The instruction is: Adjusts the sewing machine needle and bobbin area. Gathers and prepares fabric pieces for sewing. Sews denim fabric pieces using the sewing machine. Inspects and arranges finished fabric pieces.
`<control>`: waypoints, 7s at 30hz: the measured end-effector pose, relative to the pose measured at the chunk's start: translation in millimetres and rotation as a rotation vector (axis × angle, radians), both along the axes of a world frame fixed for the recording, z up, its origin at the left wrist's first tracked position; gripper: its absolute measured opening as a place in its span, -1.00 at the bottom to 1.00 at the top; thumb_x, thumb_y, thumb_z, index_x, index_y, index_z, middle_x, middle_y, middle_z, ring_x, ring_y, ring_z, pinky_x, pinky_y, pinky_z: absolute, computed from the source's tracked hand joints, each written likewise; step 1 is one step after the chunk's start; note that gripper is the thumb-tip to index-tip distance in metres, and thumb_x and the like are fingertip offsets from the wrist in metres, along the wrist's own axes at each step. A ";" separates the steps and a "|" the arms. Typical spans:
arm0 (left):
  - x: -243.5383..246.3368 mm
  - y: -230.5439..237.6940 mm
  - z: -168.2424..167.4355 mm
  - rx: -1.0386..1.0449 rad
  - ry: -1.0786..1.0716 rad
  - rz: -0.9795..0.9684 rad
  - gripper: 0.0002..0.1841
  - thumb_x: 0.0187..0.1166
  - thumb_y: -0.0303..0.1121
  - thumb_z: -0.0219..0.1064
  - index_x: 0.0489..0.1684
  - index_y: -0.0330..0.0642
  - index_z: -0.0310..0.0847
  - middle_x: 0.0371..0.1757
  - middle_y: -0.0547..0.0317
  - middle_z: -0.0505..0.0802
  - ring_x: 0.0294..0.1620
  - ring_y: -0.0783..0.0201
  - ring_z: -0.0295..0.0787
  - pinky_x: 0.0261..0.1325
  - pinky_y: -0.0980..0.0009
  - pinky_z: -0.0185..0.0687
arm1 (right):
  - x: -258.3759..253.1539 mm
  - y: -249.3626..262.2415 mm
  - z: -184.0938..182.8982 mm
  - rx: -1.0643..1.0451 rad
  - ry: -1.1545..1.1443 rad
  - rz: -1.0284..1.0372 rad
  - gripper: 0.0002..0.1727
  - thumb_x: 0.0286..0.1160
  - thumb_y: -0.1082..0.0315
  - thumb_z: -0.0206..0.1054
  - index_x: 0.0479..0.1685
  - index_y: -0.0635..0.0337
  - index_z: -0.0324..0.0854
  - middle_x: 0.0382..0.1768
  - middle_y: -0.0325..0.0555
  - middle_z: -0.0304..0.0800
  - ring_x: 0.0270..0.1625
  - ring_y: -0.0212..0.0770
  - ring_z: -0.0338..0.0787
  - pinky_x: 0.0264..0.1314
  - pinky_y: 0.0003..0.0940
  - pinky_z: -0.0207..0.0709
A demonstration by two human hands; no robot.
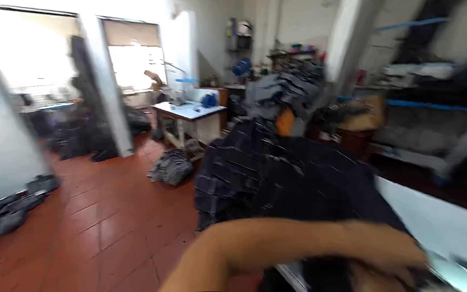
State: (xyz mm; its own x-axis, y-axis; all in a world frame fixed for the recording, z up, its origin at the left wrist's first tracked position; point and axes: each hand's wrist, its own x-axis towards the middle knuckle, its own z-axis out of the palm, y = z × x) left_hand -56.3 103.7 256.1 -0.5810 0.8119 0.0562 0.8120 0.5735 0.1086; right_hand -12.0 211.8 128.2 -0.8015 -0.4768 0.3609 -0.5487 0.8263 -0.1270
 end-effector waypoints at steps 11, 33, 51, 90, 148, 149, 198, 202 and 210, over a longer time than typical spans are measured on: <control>10.9 9.5 -53.2 0.261 0.186 -0.200 -0.86 0.45 -0.38 0.49 -0.43 -0.28 0.78 -0.39 0.04 0.83 -0.33 0.14 0.84 -0.22 0.16 0.82 | 89.9 95.6 -39.7 -0.303 0.137 -0.335 -0.60 0.60 -0.16 0.27 0.07 -0.19 0.89 0.30 0.05 0.77 0.37 0.19 0.74 0.37 0.29 0.58; 42.1 6.5 -134.1 0.250 0.395 -0.404 -0.73 0.67 -0.44 0.23 0.15 -0.24 0.81 0.16 -0.01 0.91 0.32 0.08 0.83 0.48 0.11 0.67 | 118.3 113.0 -62.6 -0.365 0.397 -0.378 -0.66 0.62 -0.11 0.34 -0.19 -0.14 0.92 -0.42 -0.22 0.67 -0.24 -0.18 0.65 0.01 -0.17 0.46; 12.5 23.6 -124.7 0.156 0.108 -0.116 -0.41 0.69 0.20 0.09 0.40 0.01 0.72 0.67 0.31 0.60 0.79 0.09 0.32 0.77 -0.23 0.14 | 113.5 117.2 -42.6 -0.212 0.138 -0.276 -0.60 0.81 -0.06 0.02 0.17 -0.20 0.77 0.26 -0.42 0.83 0.28 -0.16 0.76 0.22 -0.02 0.56; 18.0 -4.8 -130.7 0.497 -0.193 -0.517 -0.63 0.59 -0.56 0.07 -0.19 -0.02 0.89 0.12 0.27 0.91 0.47 0.21 0.70 0.81 -0.15 0.21 | 106.4 123.5 -32.5 -0.292 -0.006 -0.453 -0.54 0.57 -0.27 0.19 0.16 -0.34 0.85 0.26 -0.58 0.82 0.25 -0.14 0.72 0.11 0.00 0.50; 68.3 34.5 -140.8 0.278 -0.003 -0.013 -0.59 0.74 0.04 0.16 0.42 0.25 0.73 0.57 0.08 0.63 0.79 0.00 0.31 0.71 -0.53 -0.05 | 77.1 169.9 -25.2 -0.111 0.042 -0.128 -0.59 0.70 0.09 0.06 0.26 -0.23 0.80 0.49 -0.38 0.69 0.43 -0.10 0.66 0.16 -0.02 0.55; 68.0 33.3 -149.4 0.340 0.023 -0.029 -0.61 0.77 0.04 0.12 0.37 0.29 0.76 0.55 0.14 0.67 0.78 0.03 0.33 0.73 -0.53 -0.05 | 78.2 172.8 -25.1 -0.096 0.037 -0.117 -0.58 0.73 0.05 0.04 0.28 -0.26 0.79 0.51 -0.40 0.66 0.45 -0.13 0.64 0.17 -0.04 0.53; -64.7 75.8 -133.2 0.220 0.029 -0.181 -0.23 0.54 0.38 0.16 0.52 0.00 0.64 0.49 -0.02 0.68 0.66 -0.18 0.42 0.60 -0.50 0.10 | 31.4 212.5 -22.7 -0.159 0.167 -0.063 -0.68 0.66 0.22 0.17 -0.08 0.08 0.88 0.11 -0.16 0.91 0.20 -0.06 0.80 0.27 -0.15 0.61; -76.5 82.5 -124.8 0.145 0.064 -0.101 -0.20 0.49 0.49 0.09 0.53 0.14 0.64 0.59 0.04 0.60 0.73 -0.19 0.31 0.53 -0.60 0.05 | 34.3 210.5 -21.5 -0.206 0.208 -0.107 -0.73 0.60 0.27 0.25 -0.14 0.13 0.89 0.05 -0.10 0.92 0.13 -0.05 0.82 0.19 -0.16 0.65; -61.4 72.0 -133.5 0.369 0.031 0.441 -0.38 0.75 0.09 0.11 0.59 -0.19 0.52 0.72 -0.14 0.48 0.73 -0.17 0.36 0.59 -0.27 0.36 | 154.7 139.0 -33.6 -1.037 -1.127 0.409 -0.10 0.56 -0.46 0.07 0.54 0.15 0.56 0.24 -0.03 0.86 0.15 -0.15 0.89 0.20 -0.15 0.78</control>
State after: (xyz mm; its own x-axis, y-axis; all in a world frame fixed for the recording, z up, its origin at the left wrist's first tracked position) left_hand -117.7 175.7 122.6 -0.8535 0.4168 0.3127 0.5110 0.7871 0.3456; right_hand 142.7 350.8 94.6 -0.7567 -0.6536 -0.0131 0.0586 -0.0479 -0.9971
